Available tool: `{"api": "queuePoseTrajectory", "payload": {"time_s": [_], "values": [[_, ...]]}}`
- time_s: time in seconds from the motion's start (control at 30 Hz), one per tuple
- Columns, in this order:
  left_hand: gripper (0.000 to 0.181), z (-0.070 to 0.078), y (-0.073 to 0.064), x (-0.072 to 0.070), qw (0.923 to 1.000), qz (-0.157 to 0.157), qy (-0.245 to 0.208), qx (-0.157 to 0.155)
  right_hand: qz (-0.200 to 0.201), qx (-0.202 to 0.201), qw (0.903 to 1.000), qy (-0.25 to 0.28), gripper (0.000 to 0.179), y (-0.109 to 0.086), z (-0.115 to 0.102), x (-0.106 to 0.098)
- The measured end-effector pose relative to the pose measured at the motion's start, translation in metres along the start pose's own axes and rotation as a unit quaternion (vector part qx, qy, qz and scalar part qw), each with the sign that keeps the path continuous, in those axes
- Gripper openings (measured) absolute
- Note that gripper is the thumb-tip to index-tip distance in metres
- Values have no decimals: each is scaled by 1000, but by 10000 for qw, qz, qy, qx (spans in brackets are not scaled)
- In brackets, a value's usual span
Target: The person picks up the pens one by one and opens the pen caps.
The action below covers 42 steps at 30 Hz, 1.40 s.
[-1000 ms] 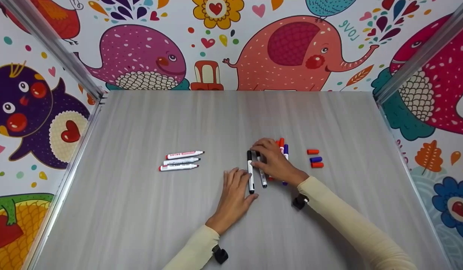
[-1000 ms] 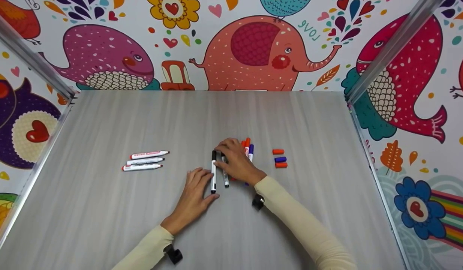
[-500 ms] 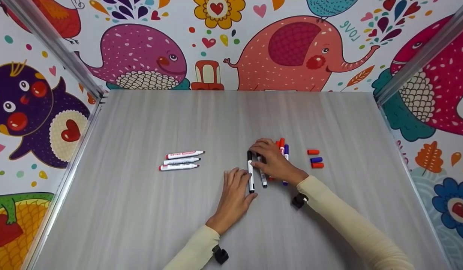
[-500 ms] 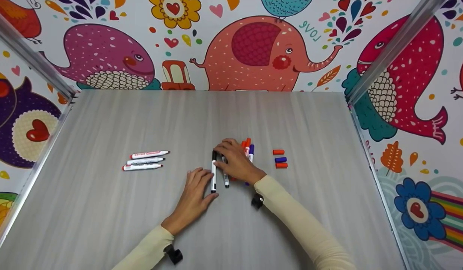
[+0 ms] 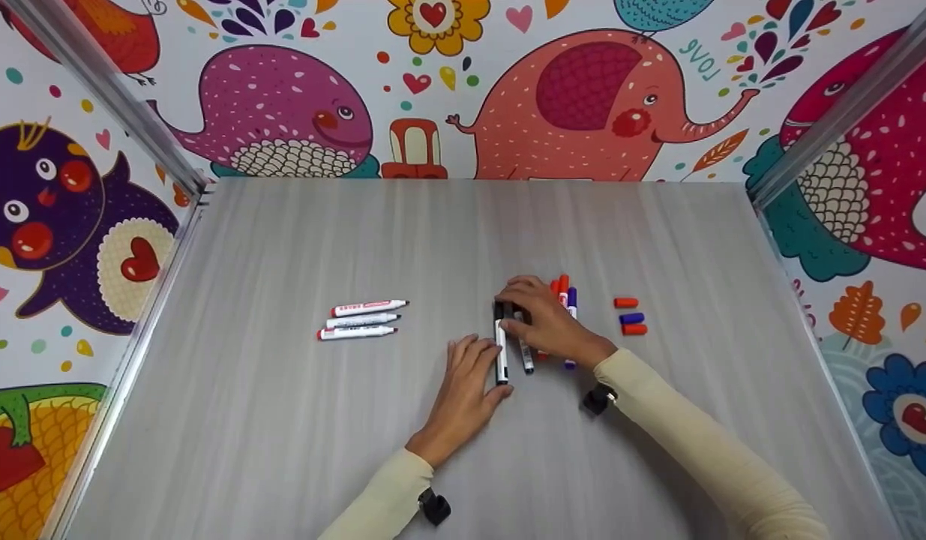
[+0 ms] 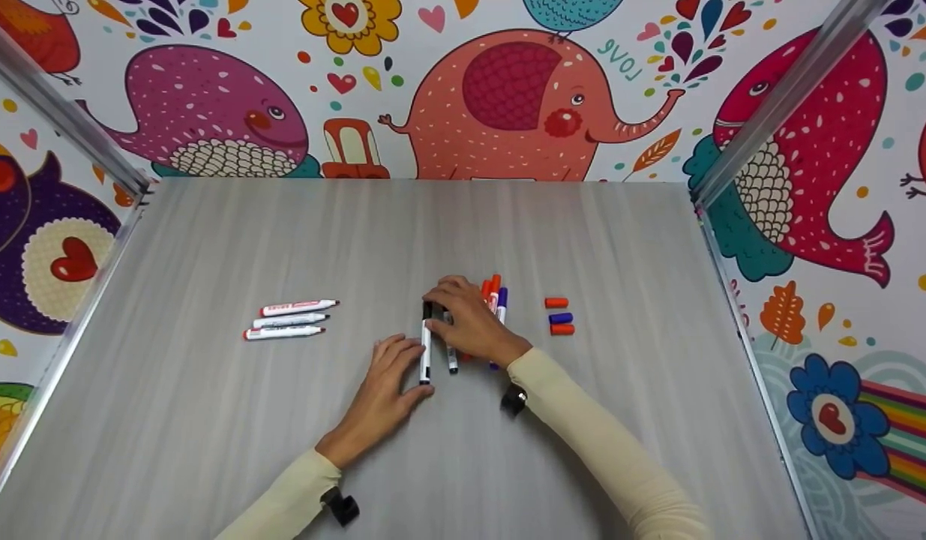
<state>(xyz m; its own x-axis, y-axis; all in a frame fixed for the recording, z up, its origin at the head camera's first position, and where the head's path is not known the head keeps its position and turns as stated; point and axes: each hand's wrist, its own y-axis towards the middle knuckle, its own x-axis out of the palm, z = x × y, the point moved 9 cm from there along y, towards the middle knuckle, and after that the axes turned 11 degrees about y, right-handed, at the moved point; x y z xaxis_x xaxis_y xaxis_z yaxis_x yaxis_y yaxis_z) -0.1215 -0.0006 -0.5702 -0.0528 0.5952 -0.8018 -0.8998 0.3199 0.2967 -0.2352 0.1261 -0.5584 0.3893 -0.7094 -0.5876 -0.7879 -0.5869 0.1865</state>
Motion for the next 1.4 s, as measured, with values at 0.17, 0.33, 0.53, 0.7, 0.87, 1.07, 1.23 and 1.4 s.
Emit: {"api": "queuePoseTrajectory", "payload": {"time_s": [0.17, 0.33, 0.53, 0.7, 0.87, 1.07, 1.23, 1.4], "values": [[67, 1, 4, -6, 9976, -252, -624, -155, -29, 163, 9998, 118, 42, -3, -9, -7], [77, 0, 5, -7, 9871, -585, -1391, -536, 45, 48, 9997, 244, 41, -5, -20, -14], [86, -3, 5, -4, 9713, -864, -2017, -923, 108, -176, 9994, 265, 39, -7, -31, -20], [93, -4, 5, -3, 9640, -1015, -2270, -946, 172, -336, 9990, 231, 38, -12, -40, -23], [97, -6, 4, 2, 9551, -1313, -2443, -1038, 238, -397, 9985, 282, 37, -16, -45, -25], [100, -3, 4, 5, 9266, -1709, -3165, -1099, 193, -407, 9980, 446, 37, -20, -53, -23], [100, 2, 5, 3, 9012, -1901, -3781, -939, 212, -448, 9977, 471, 39, -21, -59, -21], [96, 2, 4, 3, 8828, -2091, -4122, -844, 196, -322, 9974, 620, 41, -22, -61, -23]]}}
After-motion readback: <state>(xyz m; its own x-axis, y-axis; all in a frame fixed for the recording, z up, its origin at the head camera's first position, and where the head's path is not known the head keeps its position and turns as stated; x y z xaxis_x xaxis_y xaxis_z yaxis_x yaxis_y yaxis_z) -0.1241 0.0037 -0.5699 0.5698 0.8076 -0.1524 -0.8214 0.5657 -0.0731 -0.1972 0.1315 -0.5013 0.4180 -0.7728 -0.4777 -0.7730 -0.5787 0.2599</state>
